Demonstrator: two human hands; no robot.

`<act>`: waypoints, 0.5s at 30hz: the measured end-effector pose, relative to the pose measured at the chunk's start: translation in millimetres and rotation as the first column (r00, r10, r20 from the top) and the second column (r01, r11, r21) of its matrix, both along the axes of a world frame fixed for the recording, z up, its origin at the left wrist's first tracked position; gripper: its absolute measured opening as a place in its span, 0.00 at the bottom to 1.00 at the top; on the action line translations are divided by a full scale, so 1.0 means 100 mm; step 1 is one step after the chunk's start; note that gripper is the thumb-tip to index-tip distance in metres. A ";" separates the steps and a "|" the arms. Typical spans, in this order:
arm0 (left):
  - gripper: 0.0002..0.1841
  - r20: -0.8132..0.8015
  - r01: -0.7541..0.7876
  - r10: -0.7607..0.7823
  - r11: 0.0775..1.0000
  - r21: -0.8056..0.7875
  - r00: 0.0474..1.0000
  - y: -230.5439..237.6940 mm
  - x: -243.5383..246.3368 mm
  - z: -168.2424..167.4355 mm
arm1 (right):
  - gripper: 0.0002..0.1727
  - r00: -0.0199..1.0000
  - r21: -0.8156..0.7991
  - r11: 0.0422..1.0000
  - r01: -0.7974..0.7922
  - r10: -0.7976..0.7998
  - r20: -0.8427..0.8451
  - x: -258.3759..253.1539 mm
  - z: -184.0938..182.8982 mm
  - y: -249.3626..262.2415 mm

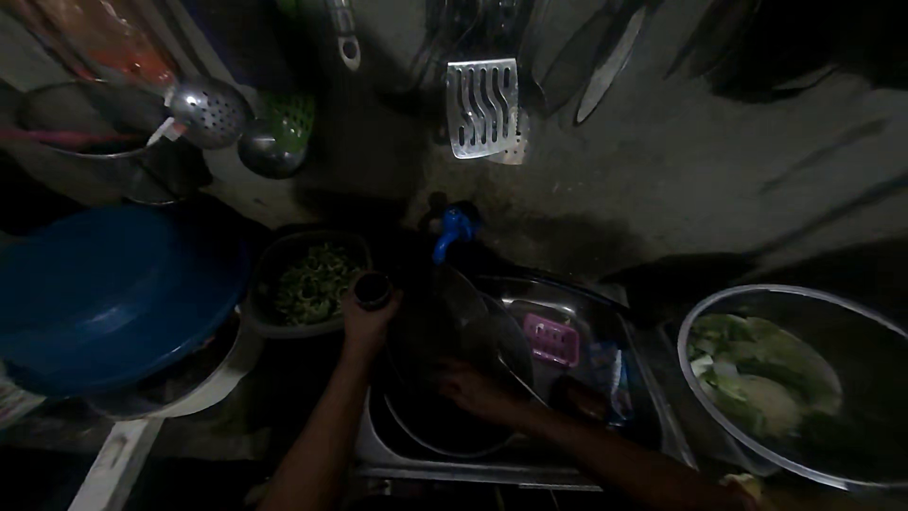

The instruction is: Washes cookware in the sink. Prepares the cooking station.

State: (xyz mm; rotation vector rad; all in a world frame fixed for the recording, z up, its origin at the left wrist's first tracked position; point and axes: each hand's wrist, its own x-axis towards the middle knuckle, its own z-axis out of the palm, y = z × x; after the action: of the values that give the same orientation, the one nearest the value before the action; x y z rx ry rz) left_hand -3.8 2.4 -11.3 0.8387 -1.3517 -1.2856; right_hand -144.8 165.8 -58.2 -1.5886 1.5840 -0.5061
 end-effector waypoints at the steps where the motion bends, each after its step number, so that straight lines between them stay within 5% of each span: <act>1: 0.27 -0.012 0.003 -0.003 1.000 -0.011 1.000 0.00 0.03 -0.02 | 0.20 0.991 -0.041 0.998 -0.053 0.047 -0.128 -0.19 -0.14 0.08; 5: 0.22 -0.098 0.070 -0.075 0.996 -0.053 0.992 0.10 0.09 -0.10 | 0.19 0.882 -0.094 0.996 0.006 -0.050 -0.469 -0.72 -0.34 -0.16; 8: 0.21 -0.143 0.129 -0.137 0.990 -0.063 0.980 0.19 0.07 -0.12 | 0.27 0.814 -0.107 0.973 0.204 -0.229 -0.533 -0.68 -0.37 -0.65; 12: 0.21 -0.193 0.163 -0.162 0.987 -0.007 0.968 0.20 0.01 -0.11 | 0.26 0.808 -0.375 0.800 0.469 -0.559 -0.183 -0.12 -0.38 -1.15; 15: 0.24 -0.167 0.150 -0.139 0.987 0.056 0.976 0.13 -0.01 -0.04 | 0.28 0.793 -0.295 0.737 0.609 -0.563 0.231 0.30 -0.07 -1.17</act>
State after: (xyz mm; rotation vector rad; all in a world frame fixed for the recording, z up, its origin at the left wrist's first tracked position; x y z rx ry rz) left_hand -4.8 15.8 -15.7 0.6746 -1.2625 -1.4880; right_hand -114.9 49.0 -65.6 -1.2264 1.9710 -1.2800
